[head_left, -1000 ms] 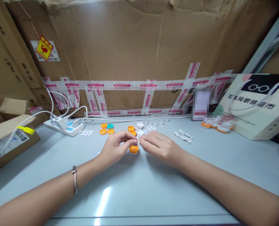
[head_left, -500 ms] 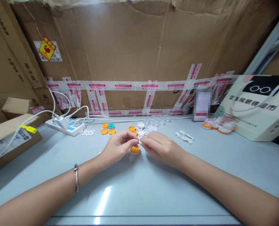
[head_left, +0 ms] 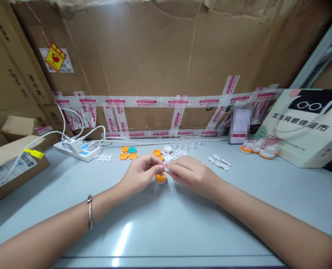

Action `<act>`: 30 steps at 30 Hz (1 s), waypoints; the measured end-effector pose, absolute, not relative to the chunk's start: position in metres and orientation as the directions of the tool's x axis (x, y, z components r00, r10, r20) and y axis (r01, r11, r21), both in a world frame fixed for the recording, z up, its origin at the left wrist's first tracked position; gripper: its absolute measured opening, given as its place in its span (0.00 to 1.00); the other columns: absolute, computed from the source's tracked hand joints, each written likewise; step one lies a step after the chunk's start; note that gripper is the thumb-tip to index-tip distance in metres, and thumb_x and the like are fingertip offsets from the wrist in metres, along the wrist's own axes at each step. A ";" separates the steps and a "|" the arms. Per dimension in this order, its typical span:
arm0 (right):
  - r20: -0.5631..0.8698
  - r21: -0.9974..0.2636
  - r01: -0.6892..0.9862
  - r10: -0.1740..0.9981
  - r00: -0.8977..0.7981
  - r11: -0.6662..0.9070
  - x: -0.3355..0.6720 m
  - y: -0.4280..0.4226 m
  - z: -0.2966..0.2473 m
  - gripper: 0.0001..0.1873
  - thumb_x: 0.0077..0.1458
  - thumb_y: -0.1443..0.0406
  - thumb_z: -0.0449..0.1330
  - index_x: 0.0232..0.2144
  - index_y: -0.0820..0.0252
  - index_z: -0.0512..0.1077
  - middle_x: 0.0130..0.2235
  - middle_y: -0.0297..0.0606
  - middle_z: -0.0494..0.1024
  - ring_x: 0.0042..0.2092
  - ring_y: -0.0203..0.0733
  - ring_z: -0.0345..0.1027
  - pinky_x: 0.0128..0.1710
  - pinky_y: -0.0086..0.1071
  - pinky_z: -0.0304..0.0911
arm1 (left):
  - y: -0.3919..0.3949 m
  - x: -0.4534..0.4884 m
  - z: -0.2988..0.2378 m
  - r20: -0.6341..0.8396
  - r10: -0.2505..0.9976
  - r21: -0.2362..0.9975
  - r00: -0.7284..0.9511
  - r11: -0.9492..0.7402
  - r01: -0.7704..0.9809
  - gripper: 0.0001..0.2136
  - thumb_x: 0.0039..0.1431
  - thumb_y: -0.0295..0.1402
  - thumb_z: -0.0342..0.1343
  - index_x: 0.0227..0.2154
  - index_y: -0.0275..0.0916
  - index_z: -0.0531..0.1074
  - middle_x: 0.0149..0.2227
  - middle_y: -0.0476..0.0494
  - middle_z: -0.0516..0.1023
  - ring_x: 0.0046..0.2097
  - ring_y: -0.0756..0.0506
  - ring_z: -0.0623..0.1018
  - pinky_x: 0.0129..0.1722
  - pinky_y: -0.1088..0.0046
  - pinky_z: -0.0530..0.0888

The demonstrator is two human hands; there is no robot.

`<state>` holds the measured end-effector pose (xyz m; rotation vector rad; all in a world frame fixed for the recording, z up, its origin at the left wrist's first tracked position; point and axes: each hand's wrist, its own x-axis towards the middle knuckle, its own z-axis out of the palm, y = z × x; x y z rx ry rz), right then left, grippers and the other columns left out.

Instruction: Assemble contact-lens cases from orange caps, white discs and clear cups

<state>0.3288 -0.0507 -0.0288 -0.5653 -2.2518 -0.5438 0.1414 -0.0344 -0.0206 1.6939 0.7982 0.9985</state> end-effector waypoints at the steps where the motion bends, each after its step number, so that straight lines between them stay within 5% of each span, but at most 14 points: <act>1: 0.723 0.237 0.546 0.230 -0.651 0.804 0.330 -0.050 -0.029 0.06 0.56 0.73 0.53 0.31 0.64 0.69 0.29 0.41 0.77 0.31 0.38 0.70 0.32 0.32 0.67 | -0.034 0.141 -0.021 0.247 0.857 0.951 0.452 -0.305 0.059 0.04 0.50 0.31 0.56 0.26 0.35 0.69 0.26 0.49 0.73 0.29 0.51 0.72 0.32 0.75 0.70; 11: 0.731 0.180 0.503 0.226 -0.643 0.846 0.331 -0.052 -0.027 0.11 0.55 0.74 0.54 0.42 0.66 0.69 0.36 0.43 0.79 0.36 0.39 0.72 0.35 0.33 0.70 | -0.033 0.139 -0.020 0.265 0.818 0.936 0.511 -0.346 0.069 0.03 0.53 0.29 0.54 0.28 0.35 0.70 0.28 0.47 0.74 0.32 0.51 0.74 0.34 0.75 0.71; 20: 0.757 -0.159 0.401 0.372 -0.536 0.902 0.331 -0.052 -0.031 0.16 0.57 0.70 0.53 0.48 0.60 0.68 0.42 0.44 0.77 0.43 0.38 0.72 0.41 0.33 0.72 | -0.034 0.133 -0.019 0.390 0.786 0.854 0.480 -0.504 0.132 0.03 0.54 0.29 0.54 0.30 0.36 0.72 0.29 0.47 0.76 0.33 0.50 0.75 0.35 0.75 0.71; 26: 0.739 -0.386 0.369 0.523 -0.425 0.845 0.328 -0.056 -0.026 0.14 0.54 0.72 0.57 0.43 0.57 0.72 0.40 0.40 0.79 0.42 0.39 0.74 0.43 0.34 0.71 | -0.035 0.135 -0.016 0.419 0.785 0.854 0.456 -0.512 0.096 0.03 0.53 0.29 0.55 0.28 0.36 0.72 0.29 0.46 0.76 0.33 0.49 0.76 0.35 0.74 0.72; 30: 0.768 -0.396 0.324 0.504 -0.396 0.859 0.327 -0.055 -0.028 0.11 0.53 0.72 0.58 0.39 0.59 0.74 0.38 0.40 0.80 0.42 0.40 0.74 0.44 0.33 0.71 | -0.037 0.135 -0.015 0.426 0.782 0.854 0.454 -0.514 0.083 0.02 0.53 0.28 0.55 0.27 0.35 0.71 0.28 0.46 0.76 0.32 0.50 0.76 0.35 0.75 0.72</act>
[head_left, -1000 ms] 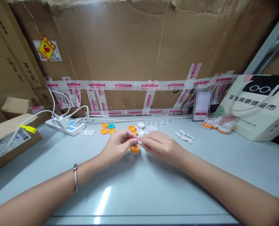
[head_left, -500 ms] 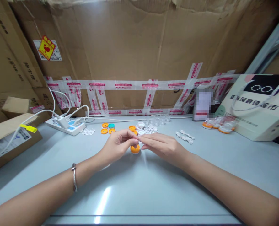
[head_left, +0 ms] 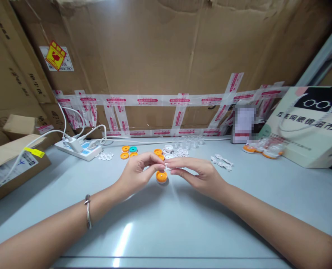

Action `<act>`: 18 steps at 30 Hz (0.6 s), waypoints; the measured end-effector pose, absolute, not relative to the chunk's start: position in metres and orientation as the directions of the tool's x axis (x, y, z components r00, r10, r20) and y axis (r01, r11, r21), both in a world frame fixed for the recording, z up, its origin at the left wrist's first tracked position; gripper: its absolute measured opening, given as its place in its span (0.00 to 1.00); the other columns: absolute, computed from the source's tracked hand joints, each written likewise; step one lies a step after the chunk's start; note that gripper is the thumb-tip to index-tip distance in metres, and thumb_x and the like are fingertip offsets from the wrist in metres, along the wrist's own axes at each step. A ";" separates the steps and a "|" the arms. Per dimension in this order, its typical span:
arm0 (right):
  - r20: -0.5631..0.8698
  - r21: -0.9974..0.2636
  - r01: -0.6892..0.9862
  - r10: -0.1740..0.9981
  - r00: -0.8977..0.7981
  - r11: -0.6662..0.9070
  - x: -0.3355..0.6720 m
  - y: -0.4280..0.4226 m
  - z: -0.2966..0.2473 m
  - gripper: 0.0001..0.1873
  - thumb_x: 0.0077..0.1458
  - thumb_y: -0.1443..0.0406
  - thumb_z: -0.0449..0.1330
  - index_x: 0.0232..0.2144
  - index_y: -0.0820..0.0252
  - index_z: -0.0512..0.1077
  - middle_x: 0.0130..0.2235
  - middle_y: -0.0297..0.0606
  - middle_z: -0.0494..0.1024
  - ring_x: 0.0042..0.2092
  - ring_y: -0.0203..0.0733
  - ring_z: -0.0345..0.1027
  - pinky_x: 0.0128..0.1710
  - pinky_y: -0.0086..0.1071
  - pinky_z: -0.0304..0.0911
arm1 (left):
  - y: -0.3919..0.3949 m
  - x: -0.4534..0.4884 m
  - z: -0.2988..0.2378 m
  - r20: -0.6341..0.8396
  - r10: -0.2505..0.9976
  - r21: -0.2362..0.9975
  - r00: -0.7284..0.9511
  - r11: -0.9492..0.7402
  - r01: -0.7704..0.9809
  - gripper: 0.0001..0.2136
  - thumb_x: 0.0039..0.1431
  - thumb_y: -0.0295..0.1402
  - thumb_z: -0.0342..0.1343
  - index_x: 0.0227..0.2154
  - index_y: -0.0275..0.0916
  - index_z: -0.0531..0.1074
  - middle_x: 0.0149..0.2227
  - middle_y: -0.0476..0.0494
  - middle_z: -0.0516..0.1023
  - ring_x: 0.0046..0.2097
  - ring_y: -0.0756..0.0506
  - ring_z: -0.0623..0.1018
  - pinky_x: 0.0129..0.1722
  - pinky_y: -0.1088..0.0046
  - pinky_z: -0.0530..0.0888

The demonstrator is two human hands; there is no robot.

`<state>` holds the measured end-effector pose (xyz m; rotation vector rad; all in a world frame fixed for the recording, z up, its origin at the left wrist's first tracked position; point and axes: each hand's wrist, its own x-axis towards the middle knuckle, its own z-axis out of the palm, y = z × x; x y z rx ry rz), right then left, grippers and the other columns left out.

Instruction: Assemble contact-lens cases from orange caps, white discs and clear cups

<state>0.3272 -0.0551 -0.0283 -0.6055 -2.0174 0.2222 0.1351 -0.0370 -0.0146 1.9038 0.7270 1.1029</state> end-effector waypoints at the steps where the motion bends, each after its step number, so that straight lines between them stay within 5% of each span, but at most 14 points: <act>1: 0.782 -0.378 0.321 0.485 -0.391 0.869 0.327 -0.055 -0.029 0.11 0.53 0.73 0.57 0.38 0.59 0.75 0.38 0.40 0.80 0.42 0.40 0.74 0.45 0.33 0.71 | -0.037 0.135 -0.014 0.424 0.784 0.857 0.453 -0.509 0.078 0.02 0.53 0.28 0.55 0.27 0.35 0.71 0.28 0.46 0.76 0.32 0.50 0.76 0.35 0.75 0.72; 18: 0.846 -0.147 0.363 0.307 -0.435 0.920 0.327 -0.054 -0.028 0.12 0.52 0.75 0.56 0.39 0.60 0.72 0.35 0.41 0.81 0.40 0.38 0.75 0.40 0.32 0.73 | -0.041 0.139 -0.014 0.326 0.840 0.930 0.434 -0.368 0.014 0.02 0.50 0.28 0.57 0.26 0.35 0.71 0.27 0.47 0.76 0.30 0.50 0.75 0.32 0.74 0.73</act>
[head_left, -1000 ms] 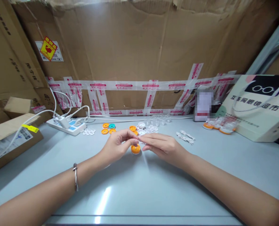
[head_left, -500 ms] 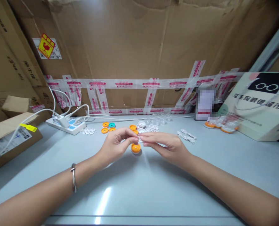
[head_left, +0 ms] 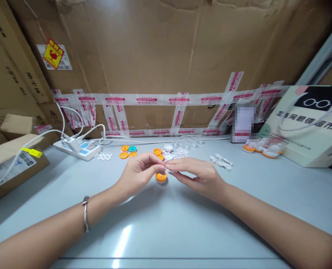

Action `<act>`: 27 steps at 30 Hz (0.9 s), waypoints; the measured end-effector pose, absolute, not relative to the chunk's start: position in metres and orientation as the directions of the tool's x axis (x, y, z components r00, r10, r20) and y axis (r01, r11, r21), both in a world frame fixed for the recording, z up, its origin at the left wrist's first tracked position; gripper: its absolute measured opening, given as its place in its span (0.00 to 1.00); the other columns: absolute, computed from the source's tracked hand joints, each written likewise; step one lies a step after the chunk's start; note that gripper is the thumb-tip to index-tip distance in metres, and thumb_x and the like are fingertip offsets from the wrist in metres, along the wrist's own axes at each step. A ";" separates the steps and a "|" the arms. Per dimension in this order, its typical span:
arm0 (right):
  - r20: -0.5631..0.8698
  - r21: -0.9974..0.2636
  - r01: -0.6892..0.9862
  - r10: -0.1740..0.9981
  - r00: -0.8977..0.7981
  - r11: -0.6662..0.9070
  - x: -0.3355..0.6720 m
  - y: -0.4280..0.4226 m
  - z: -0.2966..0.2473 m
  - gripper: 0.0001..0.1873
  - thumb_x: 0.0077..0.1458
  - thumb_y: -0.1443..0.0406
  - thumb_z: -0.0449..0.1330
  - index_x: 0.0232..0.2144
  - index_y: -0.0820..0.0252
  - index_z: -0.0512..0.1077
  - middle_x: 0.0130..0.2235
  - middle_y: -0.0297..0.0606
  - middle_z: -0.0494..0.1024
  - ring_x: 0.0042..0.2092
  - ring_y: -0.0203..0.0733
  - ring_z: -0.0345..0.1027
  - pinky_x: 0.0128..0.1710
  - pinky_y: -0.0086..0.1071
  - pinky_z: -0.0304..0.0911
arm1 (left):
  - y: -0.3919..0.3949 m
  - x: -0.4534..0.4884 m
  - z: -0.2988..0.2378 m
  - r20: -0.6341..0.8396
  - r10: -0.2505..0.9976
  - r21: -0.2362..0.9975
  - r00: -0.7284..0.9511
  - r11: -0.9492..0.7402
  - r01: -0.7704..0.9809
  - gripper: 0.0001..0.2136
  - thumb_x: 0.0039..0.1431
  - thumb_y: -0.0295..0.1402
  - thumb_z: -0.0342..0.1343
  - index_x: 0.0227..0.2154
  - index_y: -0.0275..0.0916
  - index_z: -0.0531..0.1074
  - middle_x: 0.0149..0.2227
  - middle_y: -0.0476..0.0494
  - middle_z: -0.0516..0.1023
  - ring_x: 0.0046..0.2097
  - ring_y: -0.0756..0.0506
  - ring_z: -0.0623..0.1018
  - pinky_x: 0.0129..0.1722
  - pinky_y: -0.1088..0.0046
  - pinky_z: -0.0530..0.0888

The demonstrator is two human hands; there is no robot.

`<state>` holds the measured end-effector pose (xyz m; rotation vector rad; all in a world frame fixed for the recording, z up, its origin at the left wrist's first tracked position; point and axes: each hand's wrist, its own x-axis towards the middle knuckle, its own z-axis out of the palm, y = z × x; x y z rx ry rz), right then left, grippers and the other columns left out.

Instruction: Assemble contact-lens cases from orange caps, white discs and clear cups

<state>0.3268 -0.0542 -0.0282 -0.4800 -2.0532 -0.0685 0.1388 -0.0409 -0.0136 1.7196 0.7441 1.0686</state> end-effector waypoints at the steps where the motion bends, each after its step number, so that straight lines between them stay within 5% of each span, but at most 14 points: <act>1: 0.844 -0.120 0.371 0.292 -0.451 0.921 0.327 -0.054 -0.027 0.12 0.53 0.75 0.56 0.39 0.60 0.72 0.35 0.41 0.81 0.40 0.38 0.75 0.40 0.31 0.73 | -0.041 0.139 -0.013 0.321 0.844 0.932 0.429 -0.361 0.012 0.02 0.50 0.29 0.57 0.25 0.35 0.71 0.26 0.47 0.76 0.30 0.50 0.75 0.32 0.75 0.73; 8: 0.808 0.055 0.424 0.209 -0.550 0.904 0.329 -0.057 -0.026 0.10 0.55 0.74 0.53 0.38 0.62 0.71 0.34 0.42 0.80 0.37 0.38 0.74 0.36 0.32 0.72 | -0.043 0.142 -0.013 0.284 0.857 0.947 0.430 -0.321 0.014 0.04 0.49 0.30 0.58 0.25 0.35 0.71 0.25 0.48 0.75 0.29 0.51 0.75 0.30 0.76 0.73; 10: 0.814 -0.058 0.431 0.293 -0.502 0.900 0.328 -0.058 -0.027 0.10 0.55 0.73 0.53 0.37 0.60 0.72 0.34 0.40 0.80 0.36 0.37 0.74 0.36 0.31 0.72 | -0.043 0.142 -0.013 0.277 0.857 0.949 0.435 -0.315 0.015 0.04 0.50 0.31 0.58 0.25 0.35 0.70 0.25 0.48 0.75 0.28 0.50 0.75 0.30 0.75 0.73; 12: 0.779 -0.315 0.416 0.483 -0.401 0.853 0.325 -0.059 -0.027 0.08 0.55 0.71 0.54 0.35 0.59 0.73 0.33 0.38 0.80 0.34 0.37 0.75 0.35 0.30 0.72 | -0.042 0.142 -0.014 0.295 0.846 0.942 0.445 -0.336 0.013 0.05 0.52 0.32 0.57 0.26 0.35 0.70 0.26 0.47 0.76 0.29 0.50 0.76 0.31 0.75 0.74; 15: 0.551 -0.739 0.251 0.775 -0.311 0.626 0.321 -0.058 -0.025 0.06 0.54 0.65 0.56 0.34 0.59 0.72 0.33 0.37 0.80 0.33 0.37 0.76 0.34 0.31 0.72 | -0.041 0.140 -0.014 0.360 0.795 0.896 0.488 -0.440 0.055 0.05 0.54 0.33 0.56 0.32 0.36 0.70 0.29 0.46 0.77 0.33 0.49 0.77 0.34 0.74 0.74; 17: 0.392 -0.885 0.122 0.861 -0.323 0.449 0.319 -0.056 -0.024 0.08 0.54 0.63 0.56 0.37 0.60 0.69 0.32 0.37 0.81 0.33 0.38 0.76 0.36 0.33 0.72 | -0.040 0.138 -0.015 0.401 0.766 0.846 0.502 -0.520 0.116 0.06 0.54 0.31 0.56 0.34 0.36 0.70 0.32 0.45 0.78 0.35 0.49 0.77 0.36 0.74 0.74; 23: 0.236 -0.966 0.020 0.904 -0.356 0.259 0.321 -0.052 -0.024 0.15 0.52 0.59 0.59 0.39 0.58 0.62 0.26 0.35 0.80 0.31 0.39 0.75 0.38 0.37 0.69 | -0.038 0.136 -0.017 0.498 0.722 0.713 0.480 -0.656 0.247 0.03 0.55 0.29 0.54 0.31 0.37 0.71 0.31 0.46 0.78 0.33 0.49 0.76 0.35 0.75 0.73; 27: 0.245 -0.950 0.123 0.930 -0.274 0.286 0.339 -0.039 -0.024 0.16 0.55 0.55 0.53 0.42 0.58 0.61 0.26 0.35 0.78 0.30 0.38 0.73 0.34 0.36 0.67 | -0.035 0.136 -0.016 0.456 0.802 0.793 0.386 -0.563 0.233 0.04 0.54 0.31 0.55 0.30 0.36 0.70 0.29 0.46 0.76 0.32 0.49 0.77 0.35 0.74 0.73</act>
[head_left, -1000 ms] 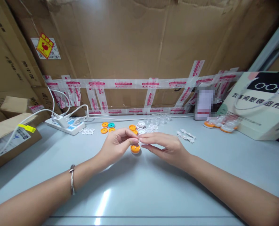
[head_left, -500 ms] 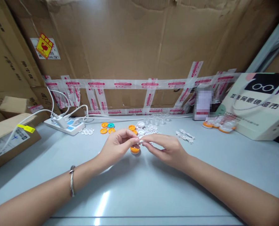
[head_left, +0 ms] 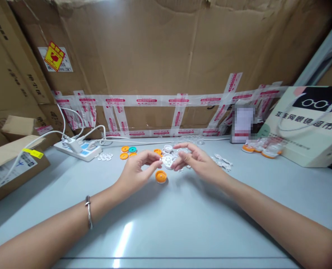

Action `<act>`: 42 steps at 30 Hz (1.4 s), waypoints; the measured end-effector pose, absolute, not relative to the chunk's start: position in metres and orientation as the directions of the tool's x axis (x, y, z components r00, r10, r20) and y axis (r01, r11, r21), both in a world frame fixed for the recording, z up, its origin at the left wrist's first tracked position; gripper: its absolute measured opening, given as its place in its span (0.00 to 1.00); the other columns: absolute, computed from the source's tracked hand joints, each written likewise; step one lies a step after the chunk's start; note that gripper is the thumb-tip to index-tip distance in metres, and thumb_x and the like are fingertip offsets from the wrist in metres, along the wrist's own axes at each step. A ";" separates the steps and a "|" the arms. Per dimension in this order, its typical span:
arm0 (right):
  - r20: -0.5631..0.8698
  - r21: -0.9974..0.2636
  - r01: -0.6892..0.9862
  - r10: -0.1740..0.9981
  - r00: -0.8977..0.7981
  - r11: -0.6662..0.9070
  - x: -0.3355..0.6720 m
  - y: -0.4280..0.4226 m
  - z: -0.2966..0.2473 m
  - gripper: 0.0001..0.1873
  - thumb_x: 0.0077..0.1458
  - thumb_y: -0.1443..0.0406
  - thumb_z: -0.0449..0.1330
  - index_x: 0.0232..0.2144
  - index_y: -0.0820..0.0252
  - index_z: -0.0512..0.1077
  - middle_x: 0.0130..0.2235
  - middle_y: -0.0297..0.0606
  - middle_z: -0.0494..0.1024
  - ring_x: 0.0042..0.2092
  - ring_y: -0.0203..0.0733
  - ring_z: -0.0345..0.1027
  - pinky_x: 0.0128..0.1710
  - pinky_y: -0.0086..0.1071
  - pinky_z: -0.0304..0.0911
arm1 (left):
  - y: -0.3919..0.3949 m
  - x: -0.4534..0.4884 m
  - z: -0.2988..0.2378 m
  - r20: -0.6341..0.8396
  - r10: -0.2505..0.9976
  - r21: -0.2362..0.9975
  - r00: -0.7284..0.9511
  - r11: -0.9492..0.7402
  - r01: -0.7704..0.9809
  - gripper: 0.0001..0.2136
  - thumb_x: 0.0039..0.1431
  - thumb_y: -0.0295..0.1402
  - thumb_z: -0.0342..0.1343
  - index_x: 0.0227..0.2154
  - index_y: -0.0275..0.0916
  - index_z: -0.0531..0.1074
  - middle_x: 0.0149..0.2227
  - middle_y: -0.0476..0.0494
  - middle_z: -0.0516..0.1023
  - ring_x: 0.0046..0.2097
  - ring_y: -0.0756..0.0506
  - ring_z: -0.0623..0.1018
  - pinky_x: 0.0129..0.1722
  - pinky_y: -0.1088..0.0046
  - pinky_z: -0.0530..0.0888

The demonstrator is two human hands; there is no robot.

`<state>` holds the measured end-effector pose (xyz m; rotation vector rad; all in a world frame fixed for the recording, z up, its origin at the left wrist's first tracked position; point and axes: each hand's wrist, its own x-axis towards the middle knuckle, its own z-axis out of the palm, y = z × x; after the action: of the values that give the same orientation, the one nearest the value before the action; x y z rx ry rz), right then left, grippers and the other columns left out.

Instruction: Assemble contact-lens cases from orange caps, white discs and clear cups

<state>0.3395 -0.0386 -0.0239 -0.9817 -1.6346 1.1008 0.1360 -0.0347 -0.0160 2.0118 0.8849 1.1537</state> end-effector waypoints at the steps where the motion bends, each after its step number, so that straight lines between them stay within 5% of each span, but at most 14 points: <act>1: 0.260 -0.925 0.219 0.936 -0.236 0.312 0.347 -0.034 -0.023 0.15 0.55 0.55 0.52 0.39 0.58 0.63 0.26 0.34 0.77 0.29 0.38 0.72 0.33 0.35 0.66 | -0.033 0.136 -0.016 0.436 0.828 0.824 0.351 -0.524 0.213 0.04 0.54 0.32 0.55 0.29 0.36 0.69 0.29 0.46 0.76 0.32 0.49 0.77 0.35 0.74 0.73; 6: 0.188 -0.557 0.755 0.938 -0.291 0.346 0.371 -0.021 -0.023 0.11 0.51 0.58 0.57 0.27 0.60 0.70 0.27 0.35 0.73 0.29 0.38 0.65 0.29 0.32 0.59 | -0.029 0.135 -0.015 0.376 0.880 0.894 0.289 -0.427 0.136 0.06 0.53 0.33 0.56 0.29 0.36 0.67 0.29 0.47 0.75 0.33 0.49 0.77 0.36 0.73 0.73; 15: 0.190 -0.454 0.830 0.946 -0.263 0.323 0.350 -0.024 -0.042 0.12 0.45 0.57 0.60 0.23 0.60 0.66 0.23 0.31 0.67 0.25 0.35 0.59 0.24 0.28 0.52 | -0.030 0.136 -0.017 0.397 0.850 0.860 0.346 -0.476 0.182 0.06 0.53 0.34 0.56 0.30 0.36 0.68 0.29 0.46 0.76 0.33 0.49 0.77 0.36 0.73 0.72; 21: 0.148 -0.567 0.779 0.963 -0.224 0.268 0.353 -0.024 -0.038 0.02 0.44 0.69 0.55 0.22 0.60 0.67 0.22 0.32 0.69 0.26 0.35 0.62 0.26 0.27 0.56 | -0.030 0.135 -0.018 0.385 0.852 0.865 0.355 -0.467 0.183 0.07 0.53 0.34 0.56 0.30 0.36 0.68 0.29 0.45 0.75 0.33 0.49 0.76 0.36 0.72 0.72; 29: 0.087 -0.562 0.790 0.968 -0.237 0.244 0.354 -0.029 -0.029 0.09 0.47 0.60 0.59 0.26 0.60 0.69 0.27 0.34 0.72 0.29 0.38 0.64 0.28 0.29 0.57 | -0.029 0.135 -0.019 0.376 0.854 0.874 0.359 -0.456 0.170 0.07 0.53 0.35 0.56 0.30 0.36 0.68 0.29 0.45 0.75 0.33 0.48 0.76 0.36 0.72 0.72; 36: 0.018 -0.596 0.773 0.966 -0.259 0.219 0.353 -0.028 -0.031 0.02 0.46 0.66 0.59 0.26 0.60 0.70 0.25 0.32 0.69 0.28 0.36 0.62 0.28 0.29 0.56 | -0.030 0.136 -0.017 0.370 0.849 0.881 0.377 -0.450 0.148 0.06 0.53 0.33 0.55 0.30 0.35 0.68 0.30 0.46 0.73 0.33 0.49 0.76 0.36 0.72 0.72; 42: 0.263 -0.753 0.585 0.953 -0.153 0.302 0.352 -0.029 -0.024 0.05 0.42 0.63 0.62 0.24 0.58 0.76 0.30 0.35 0.70 0.31 0.37 0.63 0.33 0.32 0.59 | -0.031 0.135 -0.017 0.350 0.852 0.892 0.390 -0.430 0.138 0.06 0.53 0.33 0.55 0.30 0.34 0.68 0.29 0.46 0.73 0.32 0.50 0.76 0.35 0.73 0.72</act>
<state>0.3523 -0.0294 -0.0237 -1.3754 -1.8407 0.6391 0.1354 -0.0310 -0.0167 1.8257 0.8590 1.0933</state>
